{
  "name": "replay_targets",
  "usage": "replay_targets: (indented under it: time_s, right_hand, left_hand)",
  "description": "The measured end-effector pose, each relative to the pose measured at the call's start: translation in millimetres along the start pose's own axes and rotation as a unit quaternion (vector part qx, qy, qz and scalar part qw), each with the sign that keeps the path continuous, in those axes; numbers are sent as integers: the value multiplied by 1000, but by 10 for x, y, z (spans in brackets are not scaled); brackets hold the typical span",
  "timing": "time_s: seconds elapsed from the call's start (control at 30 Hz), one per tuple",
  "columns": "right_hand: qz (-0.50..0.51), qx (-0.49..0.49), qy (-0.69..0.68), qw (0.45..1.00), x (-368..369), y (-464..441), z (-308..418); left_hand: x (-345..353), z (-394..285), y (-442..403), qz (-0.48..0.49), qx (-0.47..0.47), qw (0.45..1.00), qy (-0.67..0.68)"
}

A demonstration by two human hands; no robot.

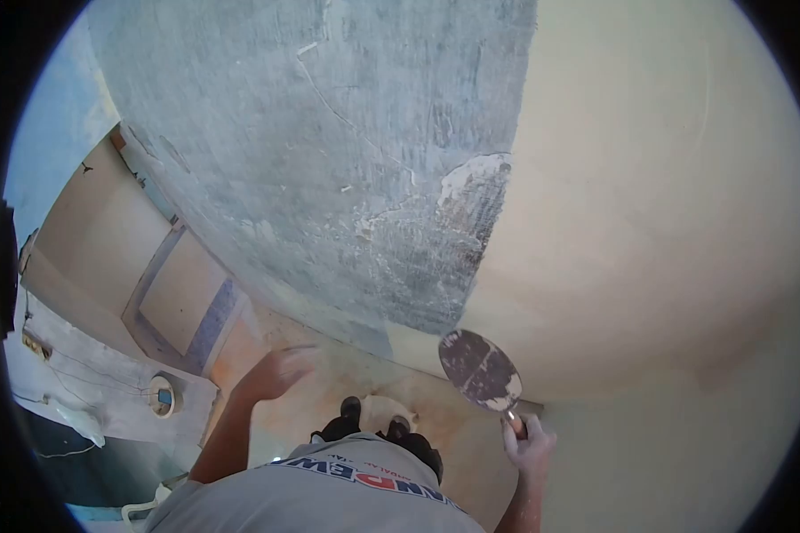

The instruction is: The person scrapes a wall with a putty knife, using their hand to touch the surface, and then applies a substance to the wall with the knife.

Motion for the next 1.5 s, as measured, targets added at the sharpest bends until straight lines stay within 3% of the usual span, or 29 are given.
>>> replay_targets:
  time_s: [0.13, 0.17, 0.23, 0.27, 0.33, 0.4, 0.47, 0.53, 0.63, 0.7, 0.77, 0.83, 0.87, 0.93, 0.97, 1.03, 1.1, 1.17, 1.2, 1.23, 1.33, 1.47, 1.5]
  right_hand:
    - [-24, 121, 56, 991, -344, 860, -119]
    - [-36, 165, 91, 981, -376, 974, -148]
    - [-43, 164, 86, 982, -337, 963, -151]
    - [-51, 165, 81, 982, -308, 959, -151]
    - [-61, 114, 17, 991, -129, 614, -28]
    - [11, 85, -9, 996, -24, 210, 164]
    - [2, 1, -33, 999, 127, -68, 285]
    - [6, 12, -33, 999, 163, -97, 361]
    - [20, 56, -14, 998, 141, 121, 169]
    - [30, 144, 18, 989, 47, 497, 22]
    - [14, 171, 37, 985, -72, 833, -24]
    - [-2, 201, 56, 978, -117, 938, -62]
    - [2, 212, 46, 976, -121, 942, -98]
    - [0, 221, 35, 975, -85, 866, -131]
    - [25, 189, 22, 981, -12, 703, -131]
    - [41, 150, 5, 988, 152, 299, -3]
    - [53, 56, -173, 982, 414, -123, 300]
    - [103, 15, -261, 960, 586, -471, 544]
    - [129, 8, -255, 958, 549, -664, 803]
    - [95, -27, -254, 962, 522, -866, 1006]
    - [105, -155, -241, 952, 298, -1458, 1591]
    - [-37, -328, -195, 923, -501, -2110, 2905]
    - [-91, -367, -147, 914, -730, -2250, 3254]
  left_hand:
    - [-65, 279, 1182, -65, -243, 967, -32]
    - [-100, 242, 1258, -65, -242, 968, -31]
    - [-98, 217, 1422, -21, -369, 929, 25]
    - [-66, 236, 1356, -18, -371, 928, 26]
    - [1, 237, 896, -23, -205, 978, -22]
    - [28, 59, 372, -1, -136, 991, -17]
    - [50, -110, -9, 17, -85, 996, 3]
    - [84, -167, -72, 29, -35, 999, 23]
    - [156, -48, 145, 36, -49, 998, 32]
    - [277, 210, 596, 52, -203, 977, -23]
    - [462, 514, 1145, 82, -301, 948, -54]
    - [553, 608, 1484, 183, -383, 900, -95]
    - [581, 739, 1519, 182, -382, 901, -95]
    - [656, 901, 1426, 278, -291, 912, -74]
    - [642, 915, 1305, 275, -287, 914, -76]
    - [311, 549, 653, 137, -229, 961, -76]
    - [3, 341, 131, 93, -176, 977, -79]
    - [-357, 102, -353, 28, -96, 991, -89]
    - [-602, -73, -586, 54, -49, 992, -106]
    - [-864, -257, -810, 79, 0, 988, -129]
    - [-1572, -774, -1315, 33, 80, 979, -184]
    - [-2231, -1217, -1779, -67, 171, 964, -193]
    - [-2333, -1271, -1881, -153, 227, 945, -178]
Point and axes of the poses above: each hand's wrist, its own y-axis away from the middle knuckle, its own x-axis out of the palm, z = x × y, the point moved 2 cm from there along -y, towards the middle knuckle, and after that the axes turned 9 degrees about -y, right-handed, at the moved point
